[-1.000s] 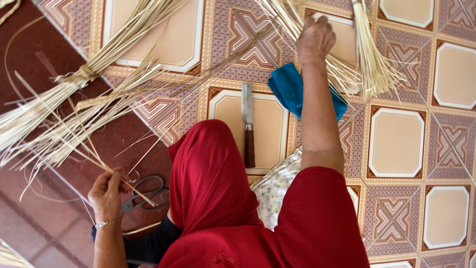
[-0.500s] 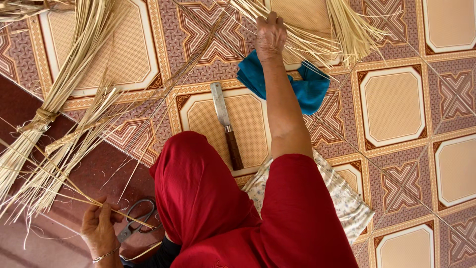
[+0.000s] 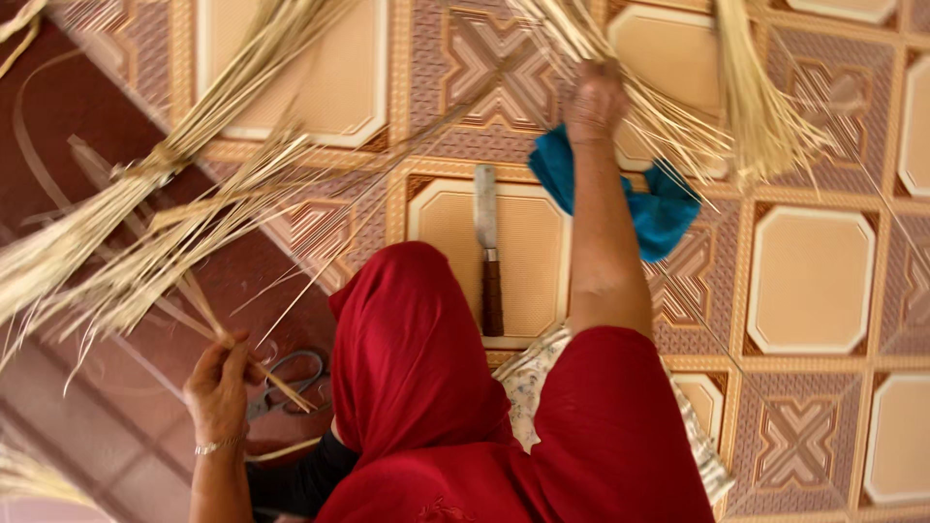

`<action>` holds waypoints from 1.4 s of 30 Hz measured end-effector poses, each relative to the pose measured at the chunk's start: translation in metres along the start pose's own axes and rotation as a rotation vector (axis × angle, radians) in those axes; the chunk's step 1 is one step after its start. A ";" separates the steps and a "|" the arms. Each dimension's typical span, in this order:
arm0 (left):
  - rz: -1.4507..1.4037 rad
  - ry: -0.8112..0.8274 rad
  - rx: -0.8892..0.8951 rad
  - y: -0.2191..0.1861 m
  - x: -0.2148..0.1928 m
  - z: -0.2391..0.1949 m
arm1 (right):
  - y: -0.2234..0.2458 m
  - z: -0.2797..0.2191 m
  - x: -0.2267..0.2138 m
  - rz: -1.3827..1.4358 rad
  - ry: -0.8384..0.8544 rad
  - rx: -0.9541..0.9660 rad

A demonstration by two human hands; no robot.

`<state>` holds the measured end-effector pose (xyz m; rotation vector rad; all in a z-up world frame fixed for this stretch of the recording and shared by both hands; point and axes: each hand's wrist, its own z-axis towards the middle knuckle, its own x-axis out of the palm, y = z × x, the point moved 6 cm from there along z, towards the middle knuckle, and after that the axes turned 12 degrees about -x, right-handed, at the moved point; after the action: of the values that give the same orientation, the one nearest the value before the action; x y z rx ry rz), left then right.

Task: The person sits on the floor and repeatedly gathers dried straw stalks, aligns them into bundles, and secures them with string. Scissors are used to trim excess string after each bundle is tied.

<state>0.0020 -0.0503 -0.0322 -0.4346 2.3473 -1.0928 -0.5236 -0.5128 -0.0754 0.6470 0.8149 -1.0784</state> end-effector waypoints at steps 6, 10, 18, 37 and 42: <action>-0.122 0.044 -0.004 0.006 -0.007 -0.004 | 0.057 -0.015 -0.041 0.300 -0.070 -0.129; -0.134 0.020 -0.025 0.012 -0.023 -0.006 | 0.112 -0.071 -0.070 0.522 0.210 -0.109; -0.165 0.078 -0.055 0.025 -0.058 -0.002 | 0.166 -0.165 -0.117 0.647 0.794 0.268; -0.089 0.024 0.006 0.032 -0.098 -0.007 | 0.252 -0.148 -0.188 0.549 0.300 -0.023; -0.162 -0.054 0.120 0.028 -0.107 -0.009 | 0.385 -0.121 -0.222 1.088 0.291 -0.415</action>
<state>0.0827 0.0247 -0.0155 -0.6100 2.2165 -1.2731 -0.2487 -0.1719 0.0680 0.7477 0.7364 0.1734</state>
